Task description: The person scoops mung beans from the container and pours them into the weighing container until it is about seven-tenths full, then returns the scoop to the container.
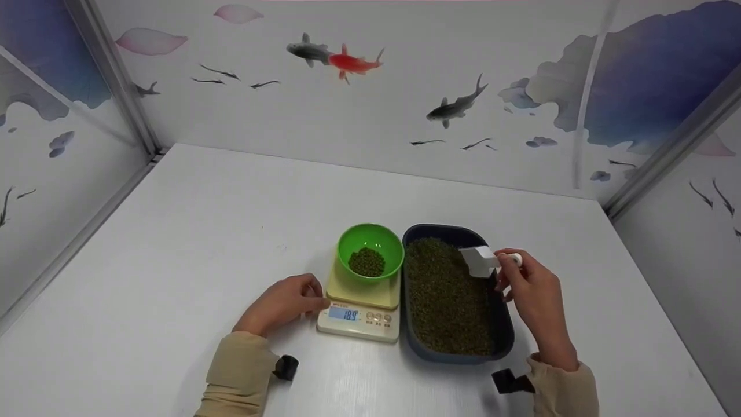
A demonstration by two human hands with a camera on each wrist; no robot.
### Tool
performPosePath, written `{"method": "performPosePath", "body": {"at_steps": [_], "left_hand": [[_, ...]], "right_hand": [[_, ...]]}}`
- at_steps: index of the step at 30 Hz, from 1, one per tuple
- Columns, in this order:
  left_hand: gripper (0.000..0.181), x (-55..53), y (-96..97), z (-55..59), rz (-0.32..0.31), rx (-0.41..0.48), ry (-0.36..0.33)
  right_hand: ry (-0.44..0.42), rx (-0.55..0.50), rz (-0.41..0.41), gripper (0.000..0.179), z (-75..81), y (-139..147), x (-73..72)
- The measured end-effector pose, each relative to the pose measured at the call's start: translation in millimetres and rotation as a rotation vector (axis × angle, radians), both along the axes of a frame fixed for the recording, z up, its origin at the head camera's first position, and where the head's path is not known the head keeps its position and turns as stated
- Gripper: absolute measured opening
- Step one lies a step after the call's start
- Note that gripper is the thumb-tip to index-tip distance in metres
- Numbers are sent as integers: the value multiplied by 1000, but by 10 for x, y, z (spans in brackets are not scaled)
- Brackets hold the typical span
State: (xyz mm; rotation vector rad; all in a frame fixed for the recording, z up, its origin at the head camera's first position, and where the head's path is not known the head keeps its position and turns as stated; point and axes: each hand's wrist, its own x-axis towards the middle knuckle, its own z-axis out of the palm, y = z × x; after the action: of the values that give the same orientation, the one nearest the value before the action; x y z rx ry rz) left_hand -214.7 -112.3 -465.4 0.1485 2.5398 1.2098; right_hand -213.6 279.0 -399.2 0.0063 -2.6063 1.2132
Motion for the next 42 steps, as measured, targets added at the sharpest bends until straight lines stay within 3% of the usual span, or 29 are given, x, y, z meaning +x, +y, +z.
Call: {"method": "performPosePath", "body": {"at_steps": [4, 10, 17, 36, 42], "left_hand": [[25, -9, 7, -4, 1, -12, -3], [25, -18, 12, 3, 7, -24, -12], [24, -15, 7, 9, 12, -24, -11], [24, -12, 14, -3, 17, -24, -22], [23, -10, 20, 17, 21, -18, -33]], "right_hand": [[-25, 3, -24, 45, -31, 47, -20], [-97, -29, 6, 47, -51, 71, -40], [-137, -54, 12, 50, 60, -14, 0], [-341, -300, 134, 53, -163, -152, -53], [-420, -277, 219, 51, -147, -146, -66]]}}
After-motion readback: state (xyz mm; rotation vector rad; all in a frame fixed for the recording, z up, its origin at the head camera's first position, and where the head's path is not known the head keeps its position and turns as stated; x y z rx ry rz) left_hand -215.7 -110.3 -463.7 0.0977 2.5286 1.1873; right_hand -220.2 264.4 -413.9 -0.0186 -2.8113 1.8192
